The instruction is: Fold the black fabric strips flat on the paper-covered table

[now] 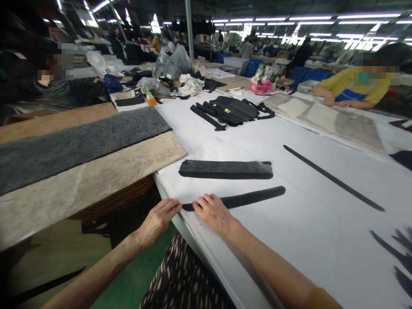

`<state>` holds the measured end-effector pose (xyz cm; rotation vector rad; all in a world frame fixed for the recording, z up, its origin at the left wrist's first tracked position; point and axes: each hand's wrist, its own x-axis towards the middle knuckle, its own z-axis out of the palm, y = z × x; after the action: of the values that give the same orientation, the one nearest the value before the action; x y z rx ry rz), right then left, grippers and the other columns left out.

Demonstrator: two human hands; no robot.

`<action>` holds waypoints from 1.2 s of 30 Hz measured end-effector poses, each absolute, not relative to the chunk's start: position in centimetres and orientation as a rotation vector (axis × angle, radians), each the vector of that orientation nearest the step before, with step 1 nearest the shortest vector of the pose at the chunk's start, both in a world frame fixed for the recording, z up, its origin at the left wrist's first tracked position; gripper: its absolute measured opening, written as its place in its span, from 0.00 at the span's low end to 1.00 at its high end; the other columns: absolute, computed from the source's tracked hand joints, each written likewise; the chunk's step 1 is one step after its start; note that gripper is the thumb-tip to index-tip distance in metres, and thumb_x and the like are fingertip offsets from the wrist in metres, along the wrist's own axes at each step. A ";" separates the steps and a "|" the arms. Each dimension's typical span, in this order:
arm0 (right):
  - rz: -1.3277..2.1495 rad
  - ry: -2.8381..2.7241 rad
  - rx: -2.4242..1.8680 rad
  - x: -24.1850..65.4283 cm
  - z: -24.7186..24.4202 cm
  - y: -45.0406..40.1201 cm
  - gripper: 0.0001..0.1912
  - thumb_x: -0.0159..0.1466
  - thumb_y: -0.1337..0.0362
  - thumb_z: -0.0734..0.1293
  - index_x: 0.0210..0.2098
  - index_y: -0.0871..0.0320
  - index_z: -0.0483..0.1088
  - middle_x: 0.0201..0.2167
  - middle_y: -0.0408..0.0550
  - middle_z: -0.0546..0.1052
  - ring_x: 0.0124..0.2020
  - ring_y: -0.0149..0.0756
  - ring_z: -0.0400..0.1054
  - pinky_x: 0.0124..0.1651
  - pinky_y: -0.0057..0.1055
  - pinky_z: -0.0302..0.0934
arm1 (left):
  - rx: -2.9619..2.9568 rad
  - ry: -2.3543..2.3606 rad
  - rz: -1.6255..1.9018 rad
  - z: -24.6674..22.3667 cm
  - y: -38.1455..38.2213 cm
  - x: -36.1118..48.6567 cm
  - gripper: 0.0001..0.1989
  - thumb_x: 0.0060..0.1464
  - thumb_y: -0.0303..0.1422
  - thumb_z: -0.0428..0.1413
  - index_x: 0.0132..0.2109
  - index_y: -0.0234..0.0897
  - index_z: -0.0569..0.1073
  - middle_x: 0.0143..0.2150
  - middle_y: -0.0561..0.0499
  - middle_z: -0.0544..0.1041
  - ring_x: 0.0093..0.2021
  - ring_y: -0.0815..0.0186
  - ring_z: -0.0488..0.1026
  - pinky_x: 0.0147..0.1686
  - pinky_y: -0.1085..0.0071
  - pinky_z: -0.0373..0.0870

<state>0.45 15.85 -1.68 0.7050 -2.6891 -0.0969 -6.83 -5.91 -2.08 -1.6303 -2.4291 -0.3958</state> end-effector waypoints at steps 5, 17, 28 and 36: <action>-0.140 -2.712 0.688 1.1 -1.7 16.4 0.12 0.62 0.75 0.62 0.45 0.62 0.67 0.33 0.48 0.67 0.35 0.37 0.58 0.37 0.34 0.55 | -1.566 -2.453 -0.511 -2.6 -6.1 -6.5 0.22 0.51 0.15 0.42 0.48 0.30 0.72 0.45 0.43 0.72 0.46 0.59 0.66 0.47 0.63 0.70; -0.164 -2.732 0.681 0.3 -1.6 14.9 0.12 0.62 0.75 0.62 0.45 0.61 0.66 0.33 0.48 0.67 0.36 0.37 0.60 0.37 0.34 0.56 | -0.753 -2.550 -1.556 -2.4 -5.9 -6.3 0.14 0.60 0.32 0.44 0.42 0.34 0.74 0.44 0.45 0.73 0.44 0.63 0.70 0.46 0.68 0.68; -0.131 -2.703 0.748 -1.0 -1.5 13.6 0.07 0.64 0.73 0.61 0.42 0.60 0.66 0.32 0.47 0.67 0.35 0.36 0.60 0.36 0.34 0.56 | -0.302 -2.798 -2.116 -3.0 -4.7 -7.1 0.22 0.46 0.49 0.54 0.19 0.34 0.67 0.19 0.53 0.63 0.24 0.69 0.58 0.27 0.72 0.54; -0.092 -2.625 0.846 -1.1 -2.2 15.2 0.08 0.62 0.77 0.59 0.33 0.61 0.67 0.30 0.46 0.66 0.32 0.34 0.59 0.35 0.33 0.56 | -0.260 -2.773 -2.175 -4.0 -5.7 -6.9 0.21 0.48 0.48 0.54 0.20 0.34 0.68 0.20 0.53 0.65 0.26 0.68 0.60 0.30 0.71 0.56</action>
<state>-1.06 15.23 -2.21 0.8461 -2.6248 -0.0920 -6.94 -5.70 -4.03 -0.2601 -2.7733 -2.1750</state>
